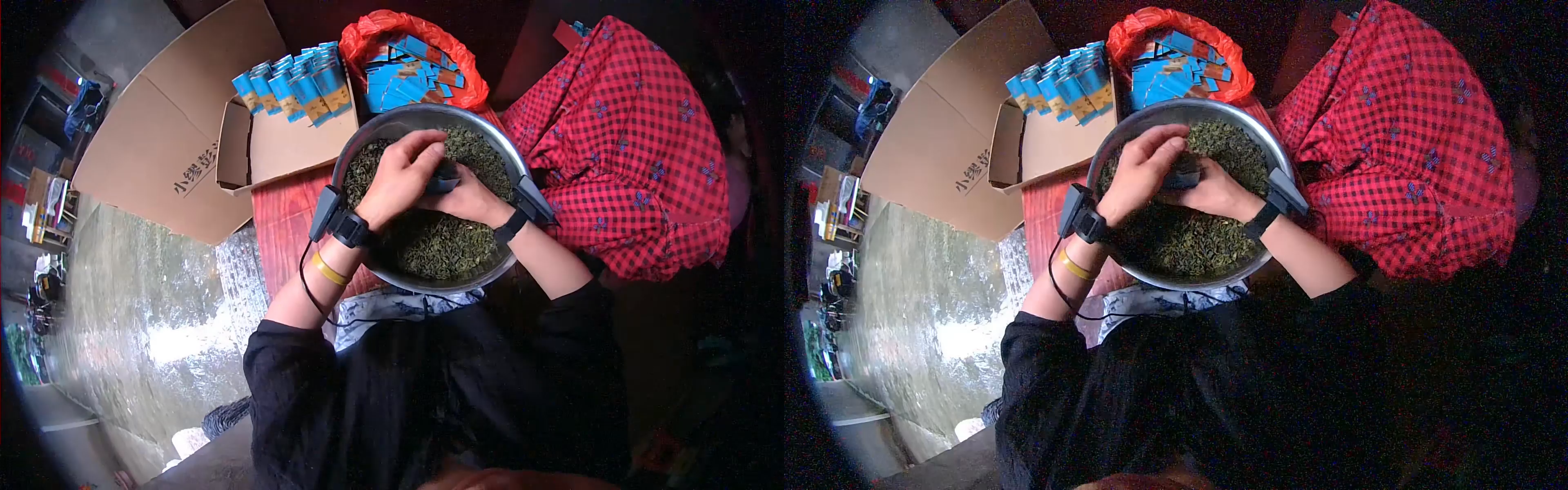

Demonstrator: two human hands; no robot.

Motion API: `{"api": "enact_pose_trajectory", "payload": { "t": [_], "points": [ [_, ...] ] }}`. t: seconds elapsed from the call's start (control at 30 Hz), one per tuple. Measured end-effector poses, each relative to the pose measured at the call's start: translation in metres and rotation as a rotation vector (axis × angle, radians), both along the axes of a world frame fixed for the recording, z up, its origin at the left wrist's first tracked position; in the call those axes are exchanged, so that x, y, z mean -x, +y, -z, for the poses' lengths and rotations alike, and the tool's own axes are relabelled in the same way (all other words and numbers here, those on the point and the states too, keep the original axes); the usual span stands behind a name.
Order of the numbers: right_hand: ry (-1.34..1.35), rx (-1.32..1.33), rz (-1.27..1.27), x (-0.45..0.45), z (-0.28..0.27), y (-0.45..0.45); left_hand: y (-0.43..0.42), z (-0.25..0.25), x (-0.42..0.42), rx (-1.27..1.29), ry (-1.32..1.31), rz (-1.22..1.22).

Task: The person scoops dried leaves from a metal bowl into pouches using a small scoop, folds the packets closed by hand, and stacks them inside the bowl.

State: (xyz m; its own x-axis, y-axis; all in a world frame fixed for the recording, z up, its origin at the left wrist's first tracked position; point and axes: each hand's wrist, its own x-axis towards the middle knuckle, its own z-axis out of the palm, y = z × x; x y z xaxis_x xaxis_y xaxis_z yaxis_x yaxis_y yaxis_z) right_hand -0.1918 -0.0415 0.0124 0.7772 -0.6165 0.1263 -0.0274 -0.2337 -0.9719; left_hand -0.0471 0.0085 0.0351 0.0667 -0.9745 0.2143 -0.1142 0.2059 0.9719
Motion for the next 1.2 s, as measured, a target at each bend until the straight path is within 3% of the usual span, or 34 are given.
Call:
{"api": "enact_pose_trajectory", "payload": {
  "t": [0.13,0.17,0.23,0.3,0.37,0.4,0.47,0.5,0.57,0.6,0.73,0.8,0.9,0.93,1.03,1.1,1.2],
  "points": [
    [0.07,0.152,-0.011,0.007,0.017,-0.016,-0.003,-0.006,-0.001,0.065,0.038,-0.013],
    [-0.049,0.093,0.023,0.009,0.019,-0.02,-0.011,0.0,-0.01,0.073,0.109,-0.032],
    [-0.317,0.211,0.16,0.01,-0.031,-0.004,-0.02,-0.004,-0.025,-0.011,0.249,-0.092],
    [-0.195,0.27,0.212,0.032,-0.029,-0.016,-0.029,-0.008,-0.042,-0.048,-0.056,-0.1],
    [0.384,0.511,-0.062,0.048,-0.039,-0.014,-0.038,0.001,-0.053,-0.128,-0.318,-0.014],
    [0.44,0.607,-0.154,0.051,-0.037,-0.005,-0.046,0.007,-0.054,-0.122,-0.313,-0.013],
    [0.524,0.628,-0.358,0.054,-0.031,0.008,-0.063,0.025,-0.056,-0.317,-0.824,0.164],
    [0.55,0.615,-0.447,0.052,-0.033,0.017,-0.068,0.037,-0.051,-0.315,-0.817,0.162],
    [0.531,0.674,-0.583,0.049,-0.015,0.023,-0.077,0.06,-0.033,0.131,-1.261,-0.305],
    [0.558,0.663,-0.595,0.047,-0.013,0.028,-0.088,0.059,-0.031,0.212,-1.308,-0.42],
    [0.495,0.797,-0.567,0.042,0.005,0.034,-0.11,0.063,-0.032,0.273,-1.229,-0.494],
    [0.522,0.869,-0.56,0.042,0.009,0.037,-0.112,0.064,-0.029,0.044,-1.187,-0.439],
    [0.589,0.969,-0.562,0.04,0.01,0.04,-0.11,0.063,-0.031,0.044,-1.124,-0.399],
    [0.59,0.972,-0.558,0.04,0.011,0.039,-0.109,0.073,-0.031,0.258,-1.124,-0.523],
    [0.549,0.954,-0.552,0.039,0.009,0.037,-0.092,0.038,-0.02,0.142,-1.262,-0.369],
    [0.513,0.923,-0.537,0.038,0.009,0.038,-0.092,0.046,-0.017,0.2,-1.291,-0.354],
    [0.524,0.915,-0.521,0.04,0.009,0.037,-0.097,0.074,-0.016,-0.122,-1.395,-0.273]
  ]
}}
